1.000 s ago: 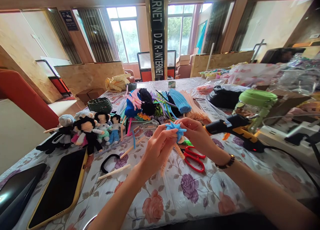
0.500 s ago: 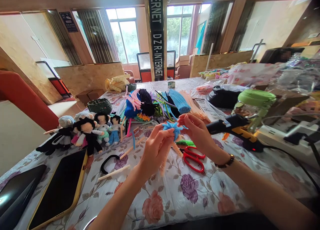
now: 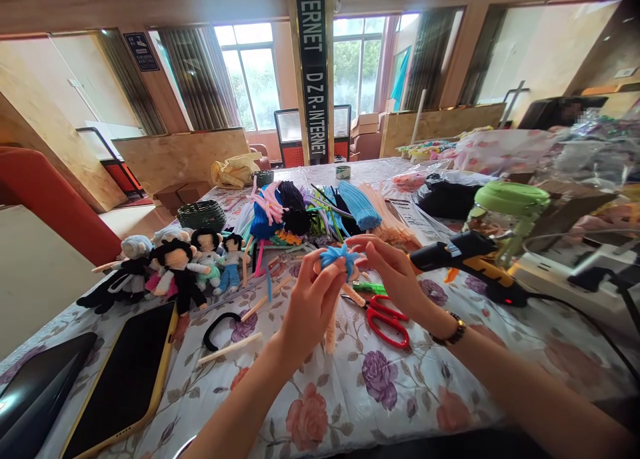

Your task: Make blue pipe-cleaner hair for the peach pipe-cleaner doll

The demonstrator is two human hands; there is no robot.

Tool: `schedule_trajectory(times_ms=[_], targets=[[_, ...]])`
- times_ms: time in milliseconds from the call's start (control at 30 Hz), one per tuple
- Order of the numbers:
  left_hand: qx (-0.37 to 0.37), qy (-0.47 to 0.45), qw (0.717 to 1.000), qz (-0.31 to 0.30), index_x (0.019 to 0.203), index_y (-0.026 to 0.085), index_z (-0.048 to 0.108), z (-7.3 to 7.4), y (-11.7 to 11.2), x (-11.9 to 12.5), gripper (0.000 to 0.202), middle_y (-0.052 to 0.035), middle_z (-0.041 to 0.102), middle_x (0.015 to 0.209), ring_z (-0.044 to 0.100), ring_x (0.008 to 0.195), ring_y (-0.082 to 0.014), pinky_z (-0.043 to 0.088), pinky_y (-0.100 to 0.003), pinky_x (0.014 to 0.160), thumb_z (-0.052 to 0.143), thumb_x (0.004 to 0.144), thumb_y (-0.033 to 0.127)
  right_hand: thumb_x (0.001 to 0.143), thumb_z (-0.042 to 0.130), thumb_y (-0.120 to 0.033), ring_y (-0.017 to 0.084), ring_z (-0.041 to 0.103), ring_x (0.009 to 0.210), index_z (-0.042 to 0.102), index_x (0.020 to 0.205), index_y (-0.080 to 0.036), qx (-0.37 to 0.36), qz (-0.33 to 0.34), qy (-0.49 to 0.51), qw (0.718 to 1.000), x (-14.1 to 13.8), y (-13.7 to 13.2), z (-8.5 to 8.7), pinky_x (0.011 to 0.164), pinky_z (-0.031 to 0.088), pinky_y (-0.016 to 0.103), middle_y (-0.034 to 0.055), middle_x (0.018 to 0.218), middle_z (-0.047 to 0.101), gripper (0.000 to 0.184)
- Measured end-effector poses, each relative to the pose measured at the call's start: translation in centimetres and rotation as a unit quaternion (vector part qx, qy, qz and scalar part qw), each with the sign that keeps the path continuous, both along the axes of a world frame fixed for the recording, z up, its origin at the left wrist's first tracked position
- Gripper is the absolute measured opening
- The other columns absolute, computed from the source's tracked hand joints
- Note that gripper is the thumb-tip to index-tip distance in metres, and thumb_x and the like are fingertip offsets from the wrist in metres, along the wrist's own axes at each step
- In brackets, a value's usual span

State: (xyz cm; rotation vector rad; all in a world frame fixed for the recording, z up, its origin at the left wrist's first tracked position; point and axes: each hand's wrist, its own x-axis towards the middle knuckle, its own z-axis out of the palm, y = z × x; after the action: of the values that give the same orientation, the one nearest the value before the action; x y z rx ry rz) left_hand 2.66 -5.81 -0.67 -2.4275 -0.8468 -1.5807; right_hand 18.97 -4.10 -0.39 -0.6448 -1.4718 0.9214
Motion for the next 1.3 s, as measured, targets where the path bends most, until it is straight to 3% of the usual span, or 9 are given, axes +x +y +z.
schedule_trajectory(times_ms=[333, 633, 867, 1100, 1300], targets=[[0.010, -0.003, 1.000, 0.003, 0.106, 0.019, 0.053, -0.03, 0.05, 0.05, 0.022, -0.0079, 0.051, 0.107, 0.060, 0.088, -0.0121, 0.053, -0.026, 0.074, 0.052, 0.086, 0.010, 0.093, 0.044, -0.036, 0.013, 0.058, 0.095, 0.069, 0.105, -0.031, 0.032, -0.007, -0.050, 0.998, -0.01, -0.30, -0.05, 0.077, 0.049, 0.025, 0.0024, 0.113, 0.058, 0.028], [0.016, 0.002, 1.000, -0.002, 0.104, 0.018, 0.054, -0.03, 0.03, 0.03, 0.021, -0.0092, 0.050, 0.108, 0.058, 0.083, -0.0106, 0.053, -0.025, 0.070, 0.053, 0.086, 0.010, 0.091, 0.049, -0.032, 0.019, 0.058, 0.105, 0.069, 0.106, -0.029, 0.084, -0.029, -0.067, 0.994, 0.20, -0.45, -0.07, 0.089, 0.046, 0.034, 0.0041, 0.111, 0.064, 0.025], [0.009, 0.028, 1.000, 0.009, 0.093, 0.018, 0.054, 0.22, -0.29, -0.02, 0.008, -0.0092, 0.049, 0.109, 0.054, 0.071, -0.0076, 0.051, -0.022, 0.064, 0.051, 0.086, 0.014, 0.086, 0.057, -0.037, 0.020, 0.062, 0.093, 0.069, 0.104, -0.027, 0.027, -0.055, -0.083, 0.995, 0.02, -0.86, 0.03, 0.080, 0.051, 0.034, 0.0042, 0.103, 0.066, 0.024], [-0.012, 0.041, 0.999, -0.019, 0.093, 0.018, 0.054, -0.33, -0.30, -0.20, 0.011, -0.0111, 0.046, 0.118, 0.059, 0.087, -0.0120, 0.051, -0.024, 0.074, 0.049, 0.086, 0.012, 0.082, 0.062, -0.035, 0.018, 0.065, 0.083, 0.069, 0.102, -0.029, -0.016, -0.043, -0.026, 0.999, -0.13, -0.85, -0.13, 0.073, 0.053, 0.031, 0.0019, 0.097, 0.071, 0.023], [-0.010, 0.042, 0.999, -0.024, 0.091, 0.018, 0.053, -0.44, -0.26, -0.22, 0.011, -0.0110, 0.045, 0.118, 0.059, 0.088, -0.0114, 0.050, -0.023, 0.073, 0.051, 0.085, 0.009, 0.081, 0.064, -0.033, 0.017, 0.066, 0.083, 0.071, 0.098, -0.028, -0.027, -0.031, -0.001, 0.999, -0.18, -0.89, 0.16, 0.075, 0.053, 0.029, 0.0017, 0.094, 0.072, 0.019]])
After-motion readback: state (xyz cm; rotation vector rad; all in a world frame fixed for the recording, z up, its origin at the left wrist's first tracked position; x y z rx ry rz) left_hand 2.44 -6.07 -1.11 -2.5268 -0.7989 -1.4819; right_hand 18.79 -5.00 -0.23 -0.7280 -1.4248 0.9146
